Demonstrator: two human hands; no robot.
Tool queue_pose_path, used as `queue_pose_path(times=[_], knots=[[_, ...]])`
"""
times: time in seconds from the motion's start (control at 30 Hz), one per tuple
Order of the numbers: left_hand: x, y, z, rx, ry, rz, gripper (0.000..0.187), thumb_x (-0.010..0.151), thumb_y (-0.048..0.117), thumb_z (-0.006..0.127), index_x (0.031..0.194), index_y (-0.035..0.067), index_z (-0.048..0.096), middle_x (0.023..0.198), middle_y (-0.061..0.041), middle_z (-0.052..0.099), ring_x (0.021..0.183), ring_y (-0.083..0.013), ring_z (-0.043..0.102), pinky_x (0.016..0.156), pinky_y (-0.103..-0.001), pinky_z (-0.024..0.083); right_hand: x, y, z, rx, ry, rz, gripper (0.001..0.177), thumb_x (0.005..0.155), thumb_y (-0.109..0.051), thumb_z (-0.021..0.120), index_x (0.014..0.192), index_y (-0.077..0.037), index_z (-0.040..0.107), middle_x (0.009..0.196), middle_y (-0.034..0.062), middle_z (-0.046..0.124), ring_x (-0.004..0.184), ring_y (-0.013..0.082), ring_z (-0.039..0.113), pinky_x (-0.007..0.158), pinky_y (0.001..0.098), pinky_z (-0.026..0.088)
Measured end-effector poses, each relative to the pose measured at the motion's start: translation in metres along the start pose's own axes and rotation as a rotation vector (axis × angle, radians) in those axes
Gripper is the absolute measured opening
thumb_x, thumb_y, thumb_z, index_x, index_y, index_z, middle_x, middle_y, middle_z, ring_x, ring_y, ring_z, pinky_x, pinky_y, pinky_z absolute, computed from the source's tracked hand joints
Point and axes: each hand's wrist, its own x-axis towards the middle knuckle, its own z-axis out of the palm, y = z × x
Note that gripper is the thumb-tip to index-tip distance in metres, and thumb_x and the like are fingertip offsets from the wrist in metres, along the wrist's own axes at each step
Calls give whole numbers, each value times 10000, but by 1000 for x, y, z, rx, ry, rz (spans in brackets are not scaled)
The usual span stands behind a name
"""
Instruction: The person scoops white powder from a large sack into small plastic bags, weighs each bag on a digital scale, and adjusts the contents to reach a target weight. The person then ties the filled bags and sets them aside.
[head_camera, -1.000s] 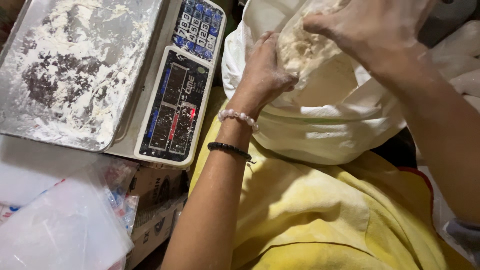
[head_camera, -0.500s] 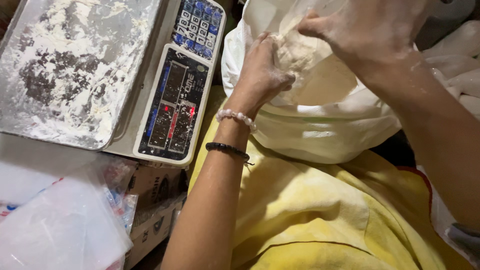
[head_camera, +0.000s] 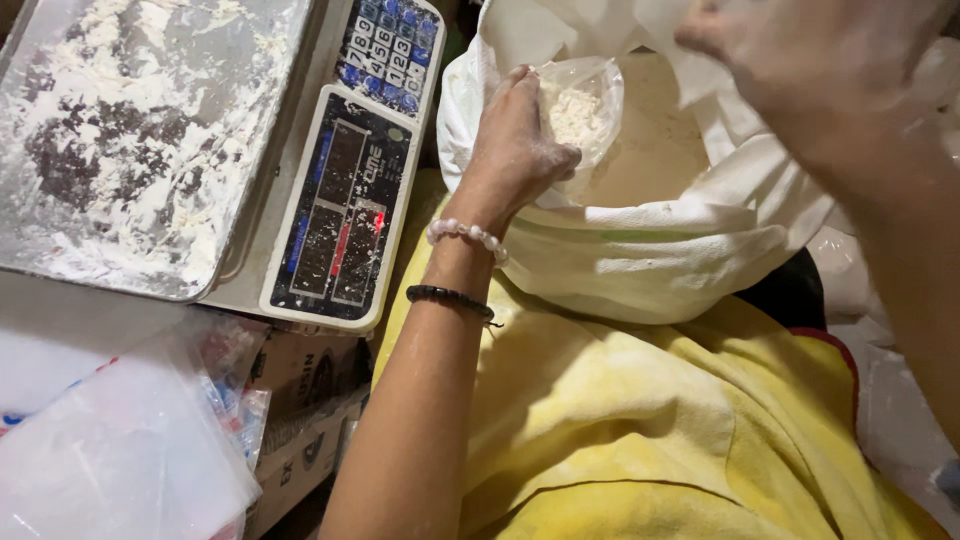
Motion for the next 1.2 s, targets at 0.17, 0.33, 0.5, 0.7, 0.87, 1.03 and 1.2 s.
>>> queue_pose_path(times=[0.17, 0.33, 0.5, 0.7, 0.87, 1.03, 1.2], knots=[[-1, -2, 1, 1, 5, 0, 907, 602, 107, 894, 1355, -151, 460, 1542, -269, 370, 1466, -360, 327, 1236, -352, 232, -6, -5, 43, 53, -520, -16, 827, 651, -559, 911, 1390, -324, 621, 1512, 372, 196, 1313, 558, 203, 1032, 650, 337], [-1, 1, -1, 13, -3, 3, 876, 606, 115, 898, 1330, -148, 482, 1532, -267, 387, 1465, -359, 336, 1241, -349, 242, 8, -11, 60, 170, -557, -124, 293, 1065, -415, 658, 1342, -430, 751, 1436, 455, 362, 1344, 573, 275, 1082, 654, 304], [-3, 7, -3, 25, -54, -59, 657, 612, 129, 899, 1154, -71, 584, 1442, -215, 493, 1389, -341, 444, 1221, -349, 321, 7, -45, 49, 930, -850, 508, 552, 1061, -524, 494, 1246, -26, 644, 1116, 166, 710, 931, 272, 674, 802, 395, 572], [-5, 10, -5, -26, -34, -53, 592, 597, 106, 899, 1074, -60, 590, 1330, -196, 560, 1260, -324, 545, 1136, -345, 438, -8, -64, 50, 1281, -807, 636, 366, 1041, -363, 520, 1197, -53, 634, 1010, 89, 719, 837, 174, 694, 740, 356, 605], [-6, 8, -5, -37, -10, -34, 572, 636, 82, 837, 1151, -56, 630, 1233, -201, 645, 1164, -317, 634, 1049, -354, 509, -6, -56, 58, 1555, -703, 753, 220, 1044, -264, 540, 1135, -77, 611, 982, 45, 704, 837, 139, 693, 756, 327, 610], [-4, 3, -4, -65, 93, -127, 598, 590, 45, 797, 1166, -33, 657, 1196, -226, 639, 1089, -344, 676, 943, -342, 561, 1, -48, 54, 1754, -583, 833, 121, 1026, -191, 584, 1082, -88, 614, 950, 27, 687, 866, 130, 687, 807, 324, 629], [9, 4, 4, -54, 59, -307, 407, 677, 132, 774, 1040, -18, 669, 1096, -255, 707, 1074, -392, 696, 926, -408, 553, -10, -38, 45, 1689, -553, 775, 134, 1046, -214, 578, 1028, -89, 623, 916, 26, 663, 828, 131, 658, 780, 325, 605]])
